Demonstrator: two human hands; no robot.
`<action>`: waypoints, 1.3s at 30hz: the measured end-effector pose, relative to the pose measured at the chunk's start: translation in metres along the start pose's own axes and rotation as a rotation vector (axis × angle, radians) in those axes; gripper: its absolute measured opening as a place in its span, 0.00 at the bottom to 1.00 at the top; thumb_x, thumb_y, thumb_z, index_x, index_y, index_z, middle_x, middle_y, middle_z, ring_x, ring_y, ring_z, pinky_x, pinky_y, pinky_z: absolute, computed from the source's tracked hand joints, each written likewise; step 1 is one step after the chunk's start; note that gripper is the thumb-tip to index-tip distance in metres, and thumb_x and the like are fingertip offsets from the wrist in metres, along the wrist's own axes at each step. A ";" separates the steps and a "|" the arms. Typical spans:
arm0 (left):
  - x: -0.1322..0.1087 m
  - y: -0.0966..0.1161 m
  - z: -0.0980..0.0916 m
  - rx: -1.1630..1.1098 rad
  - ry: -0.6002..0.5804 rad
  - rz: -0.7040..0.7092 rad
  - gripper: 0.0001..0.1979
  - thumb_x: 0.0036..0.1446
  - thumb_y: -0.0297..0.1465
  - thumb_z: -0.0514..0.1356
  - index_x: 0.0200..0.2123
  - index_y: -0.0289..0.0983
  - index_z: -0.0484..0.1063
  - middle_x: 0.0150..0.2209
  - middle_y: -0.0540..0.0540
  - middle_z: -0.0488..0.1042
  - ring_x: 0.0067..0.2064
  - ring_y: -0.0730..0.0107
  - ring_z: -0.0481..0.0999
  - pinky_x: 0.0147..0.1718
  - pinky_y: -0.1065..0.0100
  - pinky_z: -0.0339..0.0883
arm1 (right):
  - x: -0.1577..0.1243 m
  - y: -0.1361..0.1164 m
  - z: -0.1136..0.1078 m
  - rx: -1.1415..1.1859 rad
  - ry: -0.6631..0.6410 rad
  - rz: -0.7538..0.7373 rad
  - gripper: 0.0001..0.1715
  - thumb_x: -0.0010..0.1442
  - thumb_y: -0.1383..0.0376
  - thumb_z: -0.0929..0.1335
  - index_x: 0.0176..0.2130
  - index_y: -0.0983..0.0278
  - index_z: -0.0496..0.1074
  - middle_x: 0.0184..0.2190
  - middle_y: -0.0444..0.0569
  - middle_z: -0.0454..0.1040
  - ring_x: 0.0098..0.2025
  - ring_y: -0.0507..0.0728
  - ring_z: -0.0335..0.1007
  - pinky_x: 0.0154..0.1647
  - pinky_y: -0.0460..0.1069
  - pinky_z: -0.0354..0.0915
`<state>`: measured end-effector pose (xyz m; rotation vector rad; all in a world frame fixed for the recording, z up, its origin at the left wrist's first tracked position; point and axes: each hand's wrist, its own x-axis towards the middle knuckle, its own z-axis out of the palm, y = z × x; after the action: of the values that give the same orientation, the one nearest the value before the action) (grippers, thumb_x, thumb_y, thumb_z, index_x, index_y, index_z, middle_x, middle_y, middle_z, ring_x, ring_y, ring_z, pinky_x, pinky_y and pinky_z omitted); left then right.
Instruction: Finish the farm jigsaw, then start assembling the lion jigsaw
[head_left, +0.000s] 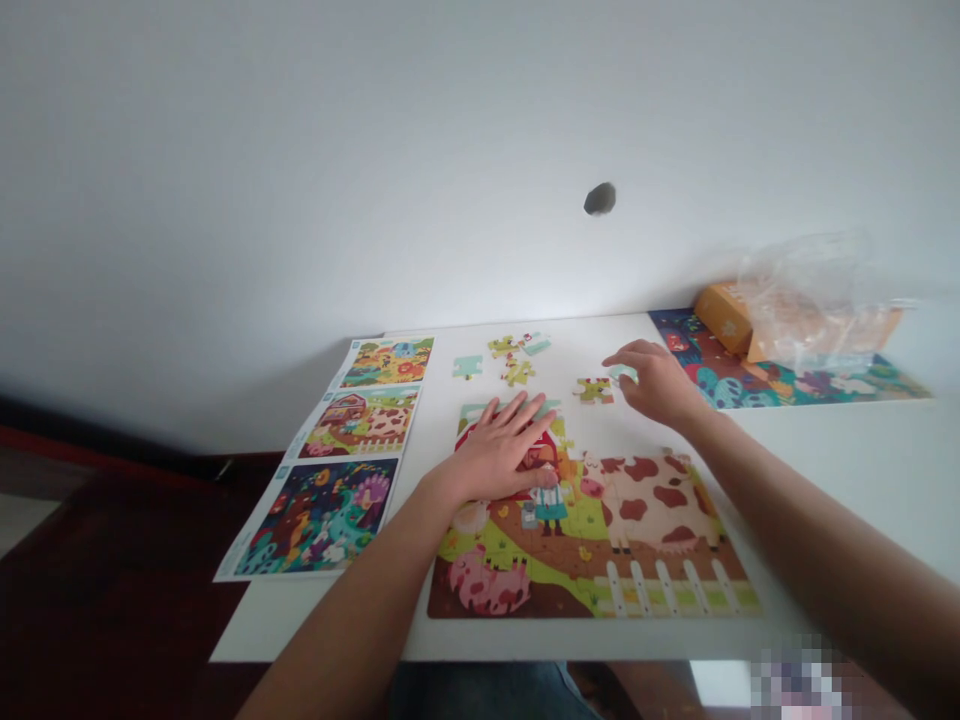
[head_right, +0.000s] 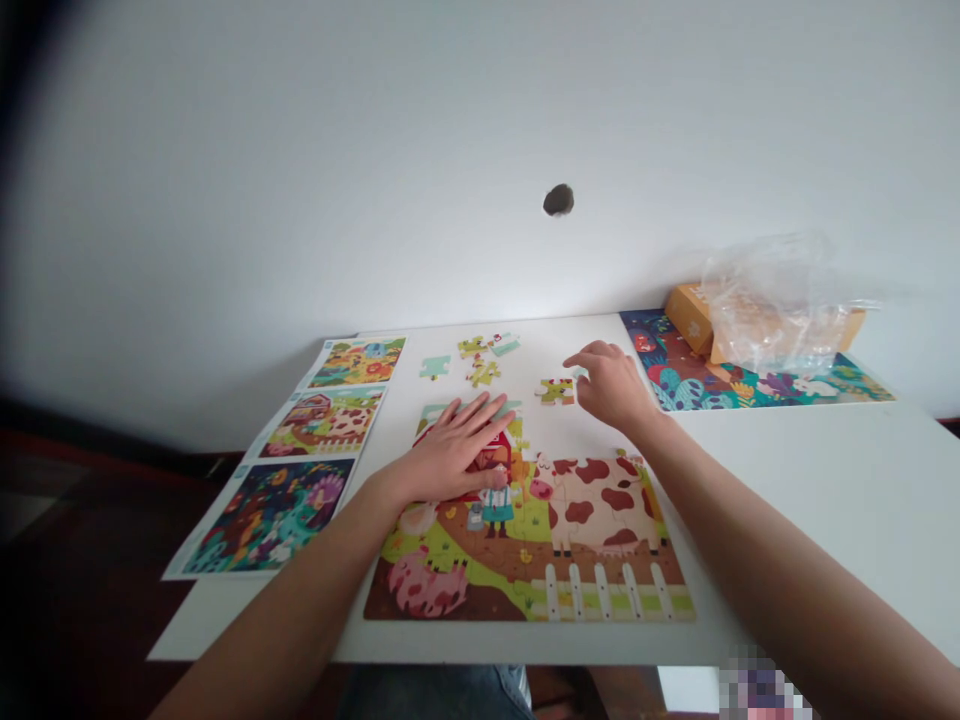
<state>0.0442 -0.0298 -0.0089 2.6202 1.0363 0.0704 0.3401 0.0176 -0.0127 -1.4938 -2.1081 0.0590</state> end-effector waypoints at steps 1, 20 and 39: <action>0.000 0.000 0.000 -0.004 -0.001 -0.001 0.42 0.60 0.59 0.48 0.71 0.47 0.43 0.72 0.44 0.37 0.72 0.48 0.36 0.67 0.42 0.31 | -0.004 0.011 -0.006 -0.030 -0.060 -0.025 0.23 0.55 0.72 0.65 0.48 0.58 0.78 0.47 0.53 0.74 0.49 0.64 0.68 0.54 0.60 0.64; 0.054 -0.015 0.002 -0.010 0.466 -0.299 0.21 0.64 0.35 0.54 0.60 0.42 0.67 0.68 0.43 0.56 0.70 0.43 0.46 0.64 0.34 0.44 | -0.021 0.006 0.002 -0.036 -0.179 -0.233 0.20 0.66 0.62 0.64 0.56 0.50 0.73 0.62 0.52 0.64 0.62 0.67 0.58 0.58 0.65 0.59; 0.033 -0.020 0.004 0.135 0.385 -0.521 0.25 0.64 0.45 0.54 0.62 0.45 0.64 0.67 0.42 0.59 0.69 0.51 0.54 0.62 0.44 0.52 | -0.017 0.019 0.017 -0.091 -0.116 -0.101 0.21 0.66 0.60 0.63 0.55 0.54 0.74 0.56 0.55 0.69 0.58 0.65 0.65 0.60 0.62 0.60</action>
<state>0.0559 0.0057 -0.0213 2.4094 1.8819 0.4055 0.3519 0.0146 -0.0406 -1.4641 -2.3038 0.0130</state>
